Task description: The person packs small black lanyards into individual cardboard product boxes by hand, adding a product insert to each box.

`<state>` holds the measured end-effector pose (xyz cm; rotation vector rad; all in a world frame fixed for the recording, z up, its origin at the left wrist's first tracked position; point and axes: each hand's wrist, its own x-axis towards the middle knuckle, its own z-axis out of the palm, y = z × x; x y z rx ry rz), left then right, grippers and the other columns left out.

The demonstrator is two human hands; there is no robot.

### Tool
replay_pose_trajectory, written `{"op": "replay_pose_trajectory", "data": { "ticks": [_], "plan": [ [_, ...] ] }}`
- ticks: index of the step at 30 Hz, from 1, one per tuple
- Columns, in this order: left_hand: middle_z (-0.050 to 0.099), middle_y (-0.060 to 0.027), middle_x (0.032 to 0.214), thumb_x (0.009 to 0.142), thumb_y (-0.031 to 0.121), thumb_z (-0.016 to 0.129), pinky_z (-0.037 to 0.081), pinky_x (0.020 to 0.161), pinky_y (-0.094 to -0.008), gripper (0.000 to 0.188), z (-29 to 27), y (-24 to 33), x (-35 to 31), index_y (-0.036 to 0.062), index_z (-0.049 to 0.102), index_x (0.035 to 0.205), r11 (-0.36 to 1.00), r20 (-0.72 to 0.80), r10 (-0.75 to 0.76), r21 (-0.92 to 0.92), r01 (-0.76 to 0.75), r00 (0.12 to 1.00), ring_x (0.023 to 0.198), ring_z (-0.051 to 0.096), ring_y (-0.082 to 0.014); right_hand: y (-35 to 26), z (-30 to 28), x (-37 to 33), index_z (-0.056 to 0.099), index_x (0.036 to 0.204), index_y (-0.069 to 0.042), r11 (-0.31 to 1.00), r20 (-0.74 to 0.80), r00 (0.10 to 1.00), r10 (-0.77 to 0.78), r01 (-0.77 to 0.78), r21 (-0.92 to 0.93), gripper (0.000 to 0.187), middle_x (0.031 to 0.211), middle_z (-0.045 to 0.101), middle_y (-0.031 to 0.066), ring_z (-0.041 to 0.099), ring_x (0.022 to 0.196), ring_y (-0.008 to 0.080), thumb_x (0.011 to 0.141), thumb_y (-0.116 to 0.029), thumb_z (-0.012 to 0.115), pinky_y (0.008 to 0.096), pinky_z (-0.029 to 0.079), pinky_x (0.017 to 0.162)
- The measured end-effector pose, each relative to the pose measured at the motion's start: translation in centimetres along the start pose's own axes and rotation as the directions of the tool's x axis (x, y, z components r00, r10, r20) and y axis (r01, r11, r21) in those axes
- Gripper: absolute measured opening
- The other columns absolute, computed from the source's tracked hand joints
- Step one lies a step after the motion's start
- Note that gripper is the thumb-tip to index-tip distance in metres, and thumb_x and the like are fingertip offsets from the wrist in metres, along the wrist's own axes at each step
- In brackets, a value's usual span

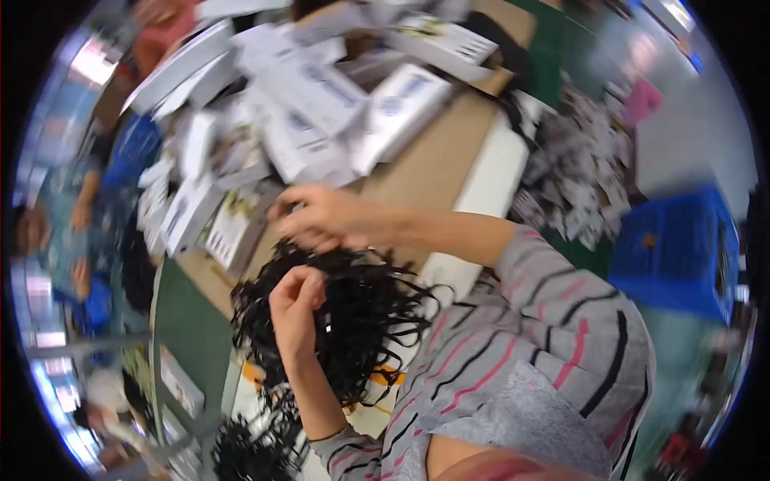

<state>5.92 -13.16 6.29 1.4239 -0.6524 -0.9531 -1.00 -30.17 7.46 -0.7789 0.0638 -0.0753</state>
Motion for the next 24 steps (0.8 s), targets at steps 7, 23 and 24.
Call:
{"op": "replay_pose_trajectory", "data": {
  "ticks": [7, 23, 24],
  "plan": [
    [0.055, 0.0045, 0.068, 0.084, 0.013, 0.062, 0.038, 0.056, -0.0183, 0.011, -3.6, -1.0, -0.9, 0.0021, 0.063, 0.082, 0.986, -0.233, 0.004, 0.161, 0.035, 0.973, 0.061, 0.047, -0.0035, -7.1, -3.0, 5.9, 0.064, 0.095, -0.004, -0.065, 0.199, 0.623, -0.757, 0.232, -0.971, 0.02, 0.062, 0.054, 0.0022, 0.041, 0.051, 0.0078, 0.077, -0.013, 0.067, 0.0249, 0.034, 0.048],
    [0.054, -0.0031, 0.083, 0.081, 0.0, 0.061, 0.039, 0.063, -0.0193, 0.004, -5.2, 2.5, -5.9, 0.0006, 0.06, 0.084, 0.694, -0.574, 0.714, 0.511, -0.507, 0.4, 0.072, 0.049, -0.0085, -8.4, 8.8, 10.7, 0.059, 0.091, -0.002, -0.592, 0.809, 0.431, -0.399, 0.553, -0.587, 0.028, 0.079, 0.059, 0.0104, 0.059, 0.067, 0.0292, 0.071, -0.018, 0.068, 0.0361, 0.047, 0.059],
    [0.054, -0.0052, 0.087, 0.079, 0.002, 0.064, 0.04, 0.067, -0.0225, 0.008, -5.1, 3.5, -6.1, 0.0015, 0.061, 0.086, 0.571, -0.517, 0.817, 0.663, -0.484, 0.257, 0.077, 0.05, -0.0129, -7.6, 9.8, 9.9, 0.059, 0.091, 0.0, -0.566, 0.809, 0.422, -0.408, 0.578, -0.587, 0.028, 0.076, 0.059, 0.0119, 0.058, 0.066, 0.0304, 0.072, -0.018, 0.069, 0.0367, 0.047, 0.058]
  ]
}}
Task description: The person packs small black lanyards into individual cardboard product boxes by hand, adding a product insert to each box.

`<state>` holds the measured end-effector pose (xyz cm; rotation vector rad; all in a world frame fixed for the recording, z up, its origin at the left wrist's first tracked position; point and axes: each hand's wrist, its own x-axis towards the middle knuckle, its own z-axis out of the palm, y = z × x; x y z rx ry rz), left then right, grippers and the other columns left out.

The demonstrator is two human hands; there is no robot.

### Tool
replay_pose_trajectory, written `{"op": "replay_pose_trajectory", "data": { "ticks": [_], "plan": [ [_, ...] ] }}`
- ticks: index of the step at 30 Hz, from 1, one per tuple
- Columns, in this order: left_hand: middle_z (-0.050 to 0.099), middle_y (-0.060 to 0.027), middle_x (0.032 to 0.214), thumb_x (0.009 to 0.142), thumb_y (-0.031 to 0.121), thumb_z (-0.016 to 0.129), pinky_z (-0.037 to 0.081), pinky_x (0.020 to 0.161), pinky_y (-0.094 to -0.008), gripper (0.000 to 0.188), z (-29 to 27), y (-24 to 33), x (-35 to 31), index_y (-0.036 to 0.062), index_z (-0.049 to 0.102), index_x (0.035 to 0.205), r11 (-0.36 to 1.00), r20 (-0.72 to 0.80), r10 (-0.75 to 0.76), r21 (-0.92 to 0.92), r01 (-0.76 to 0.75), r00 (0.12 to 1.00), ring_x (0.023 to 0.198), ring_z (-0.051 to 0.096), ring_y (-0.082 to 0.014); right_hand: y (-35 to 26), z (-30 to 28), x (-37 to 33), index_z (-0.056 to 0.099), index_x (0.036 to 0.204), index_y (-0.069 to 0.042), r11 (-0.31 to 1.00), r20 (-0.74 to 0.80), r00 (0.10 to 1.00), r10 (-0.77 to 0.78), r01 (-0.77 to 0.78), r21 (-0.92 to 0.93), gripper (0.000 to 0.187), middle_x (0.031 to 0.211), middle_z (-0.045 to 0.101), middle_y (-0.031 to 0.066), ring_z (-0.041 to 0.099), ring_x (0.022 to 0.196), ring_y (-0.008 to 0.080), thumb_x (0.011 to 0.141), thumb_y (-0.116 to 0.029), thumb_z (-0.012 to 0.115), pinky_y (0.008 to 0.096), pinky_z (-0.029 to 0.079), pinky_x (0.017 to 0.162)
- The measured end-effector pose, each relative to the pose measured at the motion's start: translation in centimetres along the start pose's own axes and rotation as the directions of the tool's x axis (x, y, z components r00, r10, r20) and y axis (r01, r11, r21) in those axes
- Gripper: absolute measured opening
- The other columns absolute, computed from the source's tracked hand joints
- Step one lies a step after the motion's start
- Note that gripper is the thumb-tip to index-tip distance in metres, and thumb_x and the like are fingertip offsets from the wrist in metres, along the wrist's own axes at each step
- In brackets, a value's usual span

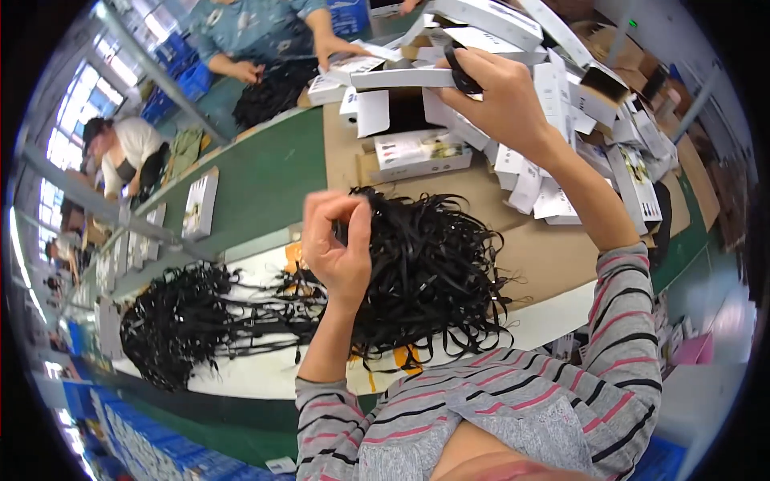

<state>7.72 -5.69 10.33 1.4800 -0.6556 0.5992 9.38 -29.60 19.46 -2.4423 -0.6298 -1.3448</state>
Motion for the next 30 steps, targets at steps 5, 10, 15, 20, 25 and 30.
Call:
{"op": "replay_pose_trajectory", "data": {
  "ticks": [5, 10, 15, 20, 25, 30],
  "plan": [
    [0.054, -0.0088, 0.101, 0.07, 0.008, 0.068, 0.038, 0.083, -0.0358, 0.019, -0.2, 2.8, 2.2, 0.0078, 0.066, 0.089, 0.892, 0.052, 0.254, 0.373, -0.255, 0.966, 0.096, 0.047, -0.026, -5.7, 1.2, -1.1, 0.055, 0.076, 0.001, 0.975, 0.233, 0.972, 0.008, -0.059, 0.213, 0.022, 0.067, 0.056, 0.0172, 0.055, 0.06, 0.0335, 0.075, -0.017, 0.067, 0.039, 0.044, 0.055],
    [0.055, -0.0085, 0.092, 0.072, -0.007, 0.053, 0.048, 0.056, -0.024, 0.02, -2.6, 2.3, 1.3, 0.0018, 0.064, 0.087, 0.973, 0.27, -0.105, 0.228, 0.042, 0.957, 0.073, 0.057, -0.0131, -6.7, 2.6, -3.5, 0.055, 0.073, 0.006, 0.752, 0.52, 0.821, 0.237, -0.494, 0.437, 0.03, 0.052, 0.039, 0.0053, 0.031, 0.053, 0.0074, 0.086, -0.021, 0.062, 0.0267, 0.032, 0.046],
    [0.057, -0.0075, 0.093, 0.071, -0.001, 0.058, 0.047, 0.059, -0.026, 0.021, -5.0, 3.3, 2.4, 0.0064, 0.066, 0.09, 0.921, 0.379, -0.122, 0.387, -0.038, 0.917, 0.075, 0.058, -0.0176, -6.7, 1.9, -4.0, 0.061, 0.08, 0.003, 0.518, 0.573, 0.761, 0.305, -0.637, 0.57, 0.025, 0.059, 0.039, -0.0079, 0.031, 0.056, 0.0027, 0.089, -0.02, 0.06, 0.0226, 0.025, 0.046],
    [0.058, -0.0047, 0.095, 0.066, 0.018, 0.076, 0.047, 0.062, -0.0271, 0.039, -5.4, 5.8, 4.5, 0.0069, 0.063, 0.101, 0.929, 0.425, -0.161, 0.37, -0.009, 0.891, 0.076, 0.057, -0.0159, -7.3, 0.8, -3.2, 0.063, 0.086, 0.002, 0.636, 0.384, 0.87, 0.31, -0.49, 0.596, 0.02, 0.061, 0.045, -0.0061, 0.038, 0.057, 0.0039, 0.089, -0.017, 0.06, 0.0222, 0.031, 0.049],
    [0.062, -0.0084, 0.092, 0.072, 0.01, 0.07, 0.048, 0.062, -0.0268, 0.026, -4.4, 6.2, 3.7, 0.0017, 0.057, 0.093, 0.81, 0.413, -0.166, 0.576, -0.115, 0.896, 0.064, 0.058, -0.016, -7.9, 0.3, -3.3, 0.061, 0.082, 0.001, 0.915, 0.124, 0.989, -0.086, 0.029, 0.402, 0.012, 0.064, 0.056, 0.0111, 0.051, 0.05, 0.0211, 0.076, -0.006, 0.069, 0.0306, 0.039, 0.047],
    [0.062, -0.0078, 0.08, 0.079, -0.004, 0.053, 0.041, 0.052, -0.023, 0.021, -4.0, 4.5, 1.5, 0.0051, 0.053, 0.097, 0.962, 0.18, -0.216, 0.205, 0.178, 0.96, 0.056, 0.051, -0.0107, -7.6, 0.5, -5.6, 0.062, 0.083, 0.0, 0.72, 0.36, 0.887, 0.289, -0.449, 0.53, 0.013, 0.061, 0.052, -0.0001, 0.048, 0.054, 0.0107, 0.083, -0.013, 0.065, 0.0271, 0.034, 0.047]
  ]
}}
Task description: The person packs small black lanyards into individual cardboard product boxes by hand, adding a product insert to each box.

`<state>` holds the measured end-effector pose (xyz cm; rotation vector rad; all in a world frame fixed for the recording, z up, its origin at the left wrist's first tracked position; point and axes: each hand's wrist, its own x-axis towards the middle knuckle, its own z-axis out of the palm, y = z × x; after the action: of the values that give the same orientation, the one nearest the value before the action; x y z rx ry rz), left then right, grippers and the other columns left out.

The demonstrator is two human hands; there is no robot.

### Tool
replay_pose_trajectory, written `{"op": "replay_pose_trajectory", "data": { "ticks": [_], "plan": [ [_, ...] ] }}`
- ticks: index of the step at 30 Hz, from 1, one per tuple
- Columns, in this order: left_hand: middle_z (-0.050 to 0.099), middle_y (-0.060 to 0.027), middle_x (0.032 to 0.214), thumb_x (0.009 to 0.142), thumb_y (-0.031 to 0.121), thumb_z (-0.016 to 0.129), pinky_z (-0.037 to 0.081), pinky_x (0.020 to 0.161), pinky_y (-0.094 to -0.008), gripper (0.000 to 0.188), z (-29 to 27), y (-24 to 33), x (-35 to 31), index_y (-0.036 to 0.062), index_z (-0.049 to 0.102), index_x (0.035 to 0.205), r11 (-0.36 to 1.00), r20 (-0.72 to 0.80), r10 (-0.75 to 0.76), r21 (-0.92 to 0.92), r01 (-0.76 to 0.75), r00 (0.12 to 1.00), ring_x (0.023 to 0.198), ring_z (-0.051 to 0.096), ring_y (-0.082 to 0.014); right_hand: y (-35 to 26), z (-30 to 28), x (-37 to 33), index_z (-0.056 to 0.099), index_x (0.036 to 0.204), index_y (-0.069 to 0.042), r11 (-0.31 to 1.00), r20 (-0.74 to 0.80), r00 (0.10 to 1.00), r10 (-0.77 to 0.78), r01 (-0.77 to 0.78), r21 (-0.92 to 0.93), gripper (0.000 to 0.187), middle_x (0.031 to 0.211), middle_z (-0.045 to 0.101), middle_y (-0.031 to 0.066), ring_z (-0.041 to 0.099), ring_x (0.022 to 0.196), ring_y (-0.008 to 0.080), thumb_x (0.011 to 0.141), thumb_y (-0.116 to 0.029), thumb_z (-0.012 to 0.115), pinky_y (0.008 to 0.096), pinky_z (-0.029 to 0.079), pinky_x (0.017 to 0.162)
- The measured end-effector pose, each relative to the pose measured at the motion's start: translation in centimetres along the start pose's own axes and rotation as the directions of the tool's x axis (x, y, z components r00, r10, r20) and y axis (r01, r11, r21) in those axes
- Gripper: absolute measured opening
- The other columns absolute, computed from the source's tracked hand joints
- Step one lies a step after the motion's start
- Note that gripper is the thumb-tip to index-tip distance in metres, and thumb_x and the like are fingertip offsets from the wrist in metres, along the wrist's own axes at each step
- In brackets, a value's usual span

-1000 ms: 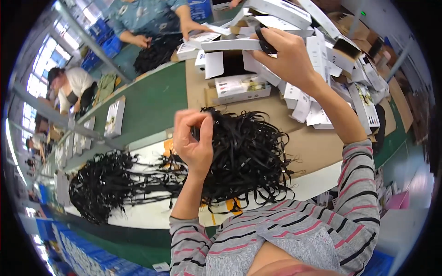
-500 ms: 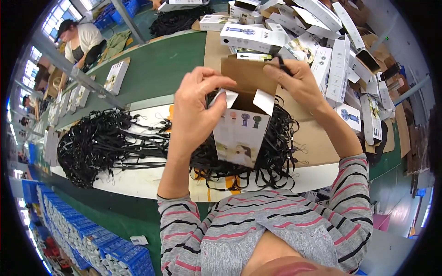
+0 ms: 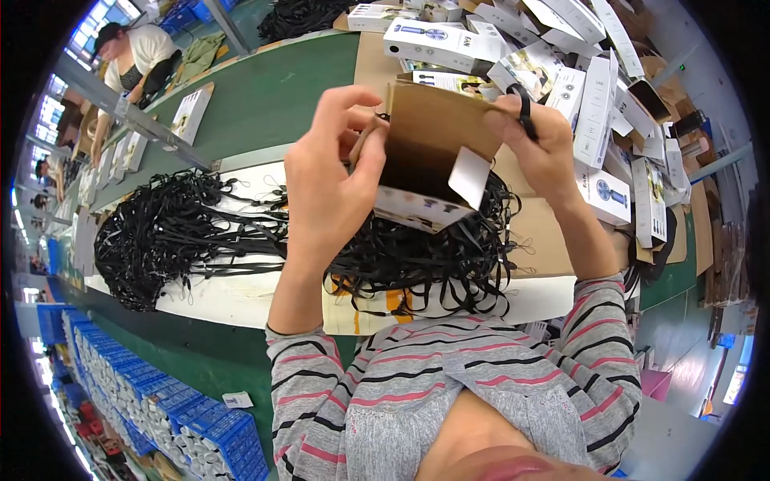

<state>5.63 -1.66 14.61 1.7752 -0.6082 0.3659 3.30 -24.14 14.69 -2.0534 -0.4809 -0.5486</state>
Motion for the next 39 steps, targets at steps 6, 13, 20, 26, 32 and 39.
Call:
{"op": "replay_pose_trajectory", "data": {
  "ticks": [6, 13, 20, 26, 32, 39],
  "plan": [
    [0.051, -0.0095, 0.118, 0.077, -0.013, 0.042, 0.039, 0.055, -0.0187, 0.034, 0.2, -1.8, -1.9, 0.0031, 0.06, 0.101, 0.98, 0.168, 0.193, -0.089, -0.18, 0.967, 0.074, 0.048, -0.0066, 5.4, 1.0, -1.7, 0.059, 0.083, -0.009, 0.454, 0.328, 0.751, 0.573, -0.624, 0.636, 0.018, 0.061, 0.05, -0.0078, 0.038, 0.046, -0.0024, 0.089, -0.026, 0.06, 0.016, 0.028, 0.039],
    [0.05, -0.0047, 0.13, 0.057, 0.035, 0.079, 0.038, 0.096, -0.0419, 0.076, 1.1, -1.0, -1.1, 0.0094, 0.053, 0.123, 0.851, 0.485, 0.279, 0.274, -0.447, 0.829, 0.115, 0.047, -0.0311, 3.7, -0.1, -0.6, 0.061, 0.076, -0.008, 0.742, 0.105, 0.822, 0.559, -0.553, 0.379, 0.028, 0.059, 0.046, -0.0075, 0.036, 0.048, 0.0, 0.088, -0.033, 0.061, 0.0177, 0.026, 0.042],
    [0.055, -0.0087, 0.117, 0.052, 0.013, 0.081, 0.046, 0.086, -0.0371, 0.072, 4.6, -1.4, -2.5, 0.0067, 0.053, 0.118, 0.911, 0.301, 0.221, 0.277, -0.306, 0.928, 0.101, 0.054, -0.0297, -1.2, -0.8, -2.2, 0.057, 0.096, -0.001, 0.947, -0.076, 0.996, 0.046, -0.068, -0.314, 0.042, 0.073, 0.063, 0.0132, 0.063, 0.065, 0.0202, 0.072, -0.031, 0.075, 0.0316, 0.047, 0.06],
    [0.054, -0.0123, 0.109, 0.052, 0.008, 0.081, 0.047, 0.082, -0.0371, 0.072, 6.3, -1.2, -3.8, 0.0056, 0.052, 0.117, 0.924, 0.242, 0.215, 0.264, -0.278, 0.946, 0.098, 0.055, -0.0304, 0.6, -2.6, -3.7, 0.06, 0.092, -0.003, 0.903, 0.035, 0.905, 0.423, -0.425, 0.059, 0.015, 0.077, 0.058, 0.0017, 0.05, 0.065, 0.0063, 0.084, -0.016, 0.059, 0.0223, 0.041, 0.058],
    [0.054, -0.0138, 0.11, 0.054, 0.004, 0.08, 0.046, 0.086, -0.0359, 0.07, 6.8, -1.7, -3.6, 0.0033, 0.05, 0.117, 0.965, 0.126, 0.229, 0.101, -0.242, 0.965, 0.101, 0.054, -0.029, 4.6, -1.9, -6.8, 0.06, 0.096, -0.007, 0.461, 0.117, 0.609, 0.785, -0.699, 0.546, 0.022, 0.064, 0.047, -0.0056, 0.035, 0.046, 0.0017, 0.085, -0.025, 0.064, 0.0182, 0.023, 0.038],
    [0.053, -0.0137, 0.112, 0.054, 0.005, 0.08, 0.044, 0.089, -0.0361, 0.073, 7.2, -1.9, -3.5, 0.0035, 0.048, 0.119, 0.978, 0.124, 0.167, 0.102, -0.18, 0.978, 0.104, 0.053, -0.0291, -0.7, -5.5, 0.3, 0.057, 0.086, -0.002, 0.431, 0.049, 0.924, 0.38, -0.223, 0.874, 0.026, 0.056, 0.038, -0.0055, 0.034, 0.045, 0.0042, 0.09, -0.028, 0.055, 0.0199, 0.026, 0.04]
  ]
}}
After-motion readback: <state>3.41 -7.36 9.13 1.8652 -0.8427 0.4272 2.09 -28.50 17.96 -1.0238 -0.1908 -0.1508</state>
